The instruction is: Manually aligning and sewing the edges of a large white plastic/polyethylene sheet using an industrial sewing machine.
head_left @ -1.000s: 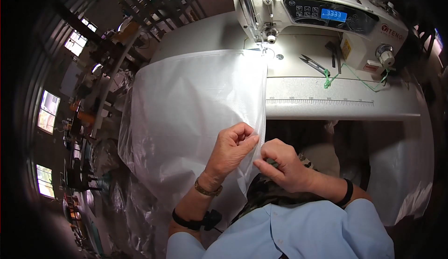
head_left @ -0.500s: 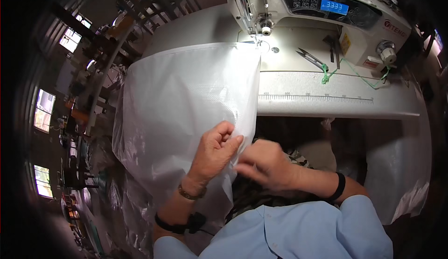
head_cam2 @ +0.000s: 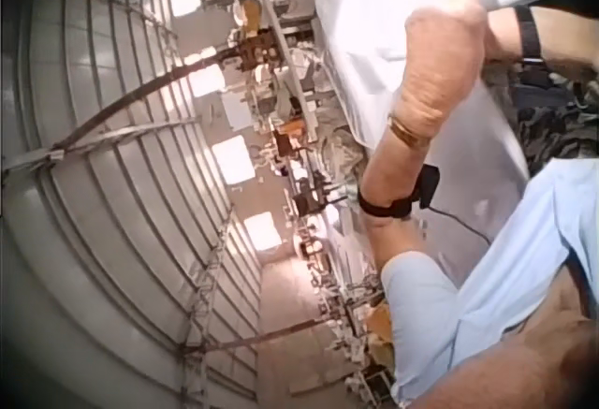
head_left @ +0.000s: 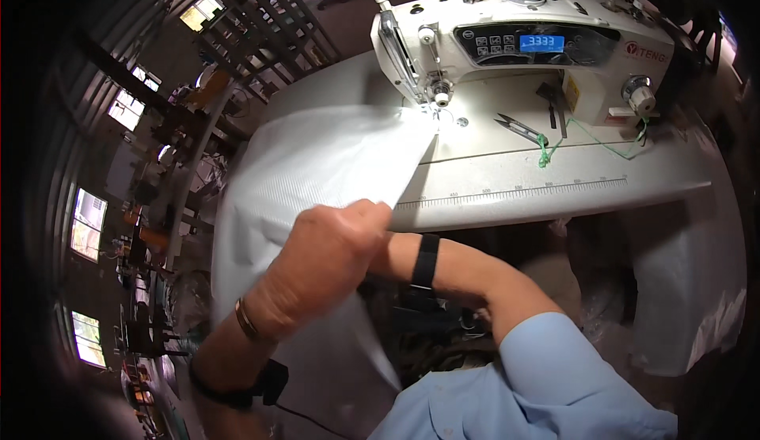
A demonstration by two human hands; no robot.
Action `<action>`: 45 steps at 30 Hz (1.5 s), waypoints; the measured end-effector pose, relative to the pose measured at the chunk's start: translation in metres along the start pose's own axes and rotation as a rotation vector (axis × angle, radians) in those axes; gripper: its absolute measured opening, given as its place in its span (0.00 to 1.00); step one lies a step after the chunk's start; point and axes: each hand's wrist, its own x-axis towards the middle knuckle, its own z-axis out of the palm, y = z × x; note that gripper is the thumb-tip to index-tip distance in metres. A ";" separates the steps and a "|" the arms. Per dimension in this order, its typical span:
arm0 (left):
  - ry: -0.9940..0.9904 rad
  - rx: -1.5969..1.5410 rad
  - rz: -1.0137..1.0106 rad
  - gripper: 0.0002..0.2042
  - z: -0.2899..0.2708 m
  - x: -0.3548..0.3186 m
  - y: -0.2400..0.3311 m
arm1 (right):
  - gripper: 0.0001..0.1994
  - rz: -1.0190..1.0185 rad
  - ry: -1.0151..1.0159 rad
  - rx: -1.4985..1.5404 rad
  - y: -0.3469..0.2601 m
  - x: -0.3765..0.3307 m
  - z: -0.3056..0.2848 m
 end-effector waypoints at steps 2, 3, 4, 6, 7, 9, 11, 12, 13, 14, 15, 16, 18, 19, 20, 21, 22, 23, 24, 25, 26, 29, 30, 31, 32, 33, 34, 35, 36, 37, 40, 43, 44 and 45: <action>-0.053 0.253 0.125 0.04 0.009 -0.007 0.000 | 0.14 0.018 -0.058 -0.061 0.007 -0.007 0.003; -0.112 0.247 0.103 0.04 0.018 -0.014 0.000 | 0.14 0.030 -0.085 -0.088 0.012 -0.014 0.005; -0.084 0.232 0.099 0.04 0.029 -0.020 0.000 | 0.14 0.037 -0.107 -0.117 0.018 -0.022 0.004; -0.028 0.207 0.077 0.04 0.055 -0.035 -0.005 | 0.14 0.057 -0.163 -0.174 0.026 -0.042 0.003; -0.025 0.210 0.068 0.04 0.069 -0.042 -0.008 | 0.13 0.066 -0.179 -0.203 0.026 -0.055 0.000; 0.067 0.216 0.032 0.05 0.098 -0.054 -0.016 | 0.13 0.053 -0.174 -0.263 0.014 -0.088 -0.014; 0.125 0.213 -0.019 0.06 0.123 -0.065 -0.023 | 0.13 0.153 -0.297 -0.421 -0.012 -0.112 -0.038; 0.157 0.224 -0.051 0.05 0.134 -0.071 -0.025 | 0.13 0.288 -0.530 -0.501 -0.030 -0.122 -0.058; 0.193 0.245 -0.087 0.05 0.144 -0.074 -0.028 | 0.13 0.387 -0.793 -0.604 -0.052 -0.133 -0.083; 0.249 0.208 -0.099 0.06 0.153 -0.077 -0.029 | 0.14 0.345 -0.720 -0.720 -0.071 -0.135 -0.103; 0.251 0.178 -0.122 0.06 0.161 -0.078 -0.027 | 0.14 0.194 -0.586 -0.789 -0.089 -0.135 -0.121; 0.302 0.182 -0.115 0.06 0.168 -0.078 -0.026 | 0.09 0.233 -0.430 -0.695 -0.108 -0.132 -0.148; 0.333 0.113 -0.167 0.07 0.175 -0.080 -0.021 | 0.08 0.030 -0.055 -1.039 -0.122 -0.111 -0.182; 0.354 0.108 -0.174 0.07 0.176 -0.081 -0.019 | 0.06 -0.048 0.045 -1.266 -0.122 -0.098 -0.198; 0.372 0.110 -0.188 0.07 0.179 -0.080 -0.017 | 0.05 -0.040 0.052 -1.335 -0.122 -0.094 -0.209; 0.381 0.108 -0.213 0.08 0.181 -0.079 -0.016 | 0.06 0.057 0.071 -1.418 -0.119 -0.092 -0.219; 0.405 0.103 -0.227 0.07 0.183 -0.078 -0.015 | 0.05 -0.053 0.088 -1.417 -0.114 -0.090 -0.226; 0.416 0.103 -0.234 0.07 0.184 -0.078 -0.014 | 0.05 -0.006 0.106 -1.423 -0.108 -0.091 -0.231; 0.437 0.093 -0.245 0.07 0.185 -0.079 -0.014 | 0.05 0.003 0.111 -1.399 -0.103 -0.093 -0.235; 0.446 0.073 -0.265 0.07 0.186 -0.079 -0.014 | 0.05 -0.091 0.096 -1.394 -0.099 -0.096 -0.239; 0.452 0.078 -0.266 0.07 0.187 -0.080 -0.014 | 0.05 -0.095 0.125 -1.382 -0.096 -0.098 -0.241; 0.495 0.019 -0.276 0.07 0.188 -0.080 -0.014 | 0.05 -0.085 0.160 -1.370 -0.092 -0.102 -0.245; 0.515 0.028 -0.279 0.08 0.189 -0.080 -0.014 | 0.05 -0.093 0.164 -1.353 -0.092 -0.102 -0.245; 0.531 0.035 -0.285 0.10 0.189 -0.080 -0.014 | 0.05 -0.116 0.165 -1.337 -0.092 -0.102 -0.245; 0.540 0.033 -0.288 0.10 0.190 -0.080 -0.014 | 0.06 -0.083 0.153 -1.345 -0.093 -0.101 -0.244; 0.532 0.072 -0.269 0.10 0.190 -0.080 -0.013 | 0.06 -0.079 0.146 -1.347 -0.093 -0.101 -0.243; 0.524 0.110 -0.250 0.11 0.190 -0.080 -0.013 | 0.06 -0.063 0.166 -1.349 -0.094 -0.100 -0.243; 0.525 0.105 -0.252 0.11 0.191 -0.080 -0.013 | 0.07 -0.054 0.186 -1.342 -0.094 -0.100 -0.242; 0.530 0.098 -0.251 0.11 0.191 -0.080 -0.013 | 0.07 -0.043 0.184 -1.354 -0.094 -0.100 -0.242; 0.533 0.090 -0.247 0.11 0.190 -0.079 -0.013 | 0.08 -0.046 0.170 -1.368 -0.094 -0.100 -0.242; 0.528 0.084 -0.238 0.10 0.189 -0.079 -0.014 | 0.10 -0.059 0.153 -1.401 -0.095 -0.099 -0.243; 0.536 0.068 -0.243 0.10 0.189 -0.079 -0.014 | 0.11 -0.082 0.125 -1.414 -0.094 -0.100 -0.240; 0.540 0.065 -0.248 0.10 0.189 -0.079 -0.014 | 0.11 -0.074 0.118 -1.415 -0.095 -0.100 -0.239; 0.548 0.047 -0.246 0.09 0.189 -0.079 -0.014 | 0.11 -0.091 0.099 -1.416 -0.095 -0.102 -0.237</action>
